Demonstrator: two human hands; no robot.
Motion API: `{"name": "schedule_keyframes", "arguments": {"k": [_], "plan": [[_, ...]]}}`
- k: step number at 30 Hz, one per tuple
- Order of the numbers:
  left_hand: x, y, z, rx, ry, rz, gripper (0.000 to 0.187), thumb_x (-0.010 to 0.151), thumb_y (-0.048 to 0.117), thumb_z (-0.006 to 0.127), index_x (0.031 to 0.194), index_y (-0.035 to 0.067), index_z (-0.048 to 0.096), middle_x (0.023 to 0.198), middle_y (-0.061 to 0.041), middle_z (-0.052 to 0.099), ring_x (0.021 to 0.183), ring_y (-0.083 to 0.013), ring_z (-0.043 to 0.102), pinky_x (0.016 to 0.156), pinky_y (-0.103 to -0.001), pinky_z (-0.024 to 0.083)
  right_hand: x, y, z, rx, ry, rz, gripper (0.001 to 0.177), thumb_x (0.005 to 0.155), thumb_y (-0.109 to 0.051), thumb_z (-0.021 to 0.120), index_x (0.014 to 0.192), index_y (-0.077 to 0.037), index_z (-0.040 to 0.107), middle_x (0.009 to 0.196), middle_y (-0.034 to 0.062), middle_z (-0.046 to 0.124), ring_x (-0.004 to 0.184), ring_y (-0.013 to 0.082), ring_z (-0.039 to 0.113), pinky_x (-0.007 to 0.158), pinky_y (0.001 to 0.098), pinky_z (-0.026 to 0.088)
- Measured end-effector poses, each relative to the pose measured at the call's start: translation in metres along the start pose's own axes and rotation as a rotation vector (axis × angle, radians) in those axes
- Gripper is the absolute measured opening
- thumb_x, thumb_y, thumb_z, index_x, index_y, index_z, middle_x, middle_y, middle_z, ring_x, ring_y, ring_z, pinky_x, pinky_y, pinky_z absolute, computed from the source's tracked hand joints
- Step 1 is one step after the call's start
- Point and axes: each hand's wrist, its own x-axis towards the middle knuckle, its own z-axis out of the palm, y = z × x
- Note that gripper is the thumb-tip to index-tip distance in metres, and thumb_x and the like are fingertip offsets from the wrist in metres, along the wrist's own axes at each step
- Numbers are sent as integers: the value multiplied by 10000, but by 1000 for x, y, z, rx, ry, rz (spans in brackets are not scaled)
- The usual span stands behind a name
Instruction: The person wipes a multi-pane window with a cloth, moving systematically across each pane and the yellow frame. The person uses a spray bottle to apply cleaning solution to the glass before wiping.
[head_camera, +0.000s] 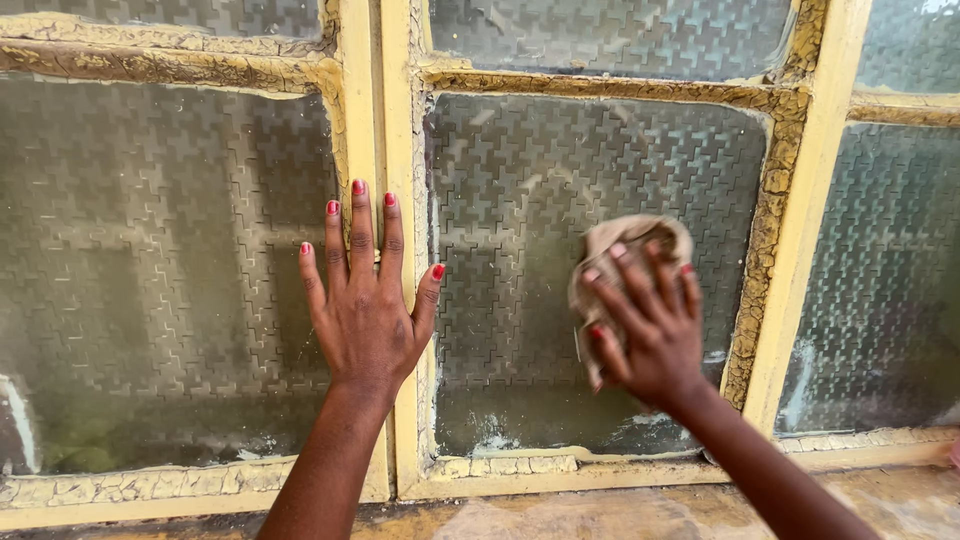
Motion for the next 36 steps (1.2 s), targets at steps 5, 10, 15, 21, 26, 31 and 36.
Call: {"name": "schedule_keyframes", "arguments": {"k": [5, 10, 15, 21, 26, 31, 36], "plan": [[1, 1, 0, -2, 4, -5, 735, 1042, 560, 408, 1656, 172, 298, 1728, -106, 189, 1575, -337, 222, 1243, -610, 117, 37, 50, -36, -10, 112, 189, 568, 1054, -404, 417, 1554, -145, 488, 1667, 166, 392, 1591, 381, 235, 1294, 559, 100], [1, 4, -1, 40, -25, -21, 749, 1036, 558, 415, 1661, 170, 277, 1729, -111, 166, 1573, -354, 201, 1235, -624, 116, 53, 53, -51, -42, 140, 178, 575, 1052, -348, 481, 1573, -106, 511, 1668, 192, 394, 1585, 435, 267, 1272, 590, 136], [-6, 8, 0, 117, -42, -57, 706, 1093, 549, 360, 1690, 187, 256, 1747, -100, 137, 1587, -354, 176, 1233, -632, 137, 34, 51, -46, -31, 105, 171, 579, 1091, -368, 440, 1611, -116, 483, 1694, 197, 373, 1602, 440, 248, 1286, 598, 119], [-10, 11, 2, 200, -29, -23, 736, 1075, 585, 307, 1671, 158, 257, 1741, -70, 135, 1590, -330, 163, 1228, -643, 152, -31, 48, -30, -57, -34, 39, 642, 1046, -518, 303, 1558, -147, 418, 1659, 204, 331, 1564, 427, 227, 1278, 610, 105], [-28, 13, 4, 213, -60, 30, 795, 1035, 616, 340, 1645, 111, 279, 1729, -41, 160, 1571, -332, 166, 1215, -645, 184, -79, 38, -23, -28, -99, -68, 629, 1020, -531, 300, 1547, -202, 399, 1627, 176, 337, 1541, 419, 223, 1251, 612, 97], [-38, 15, 6, 112, -16, 49, 898, 955, 680, 446, 1606, 78, 306, 1695, -55, 208, 1542, -376, 188, 1186, -653, 239, -80, 25, -22, -6, -73, -54, 577, 1037, -544, 309, 1546, -284, 388, 1626, 95, 353, 1572, 346, 202, 1278, 563, 78], [-37, 14, 8, 121, 6, 57, 919, 934, 693, 480, 1595, 78, 310, 1686, -61, 217, 1532, -381, 204, 1180, -647, 253, -36, -12, -4, 37, -11, -17, 637, 1005, -547, 312, 1565, -244, 347, 1653, 100, 301, 1571, 346, 146, 1267, 571, 49]]}}
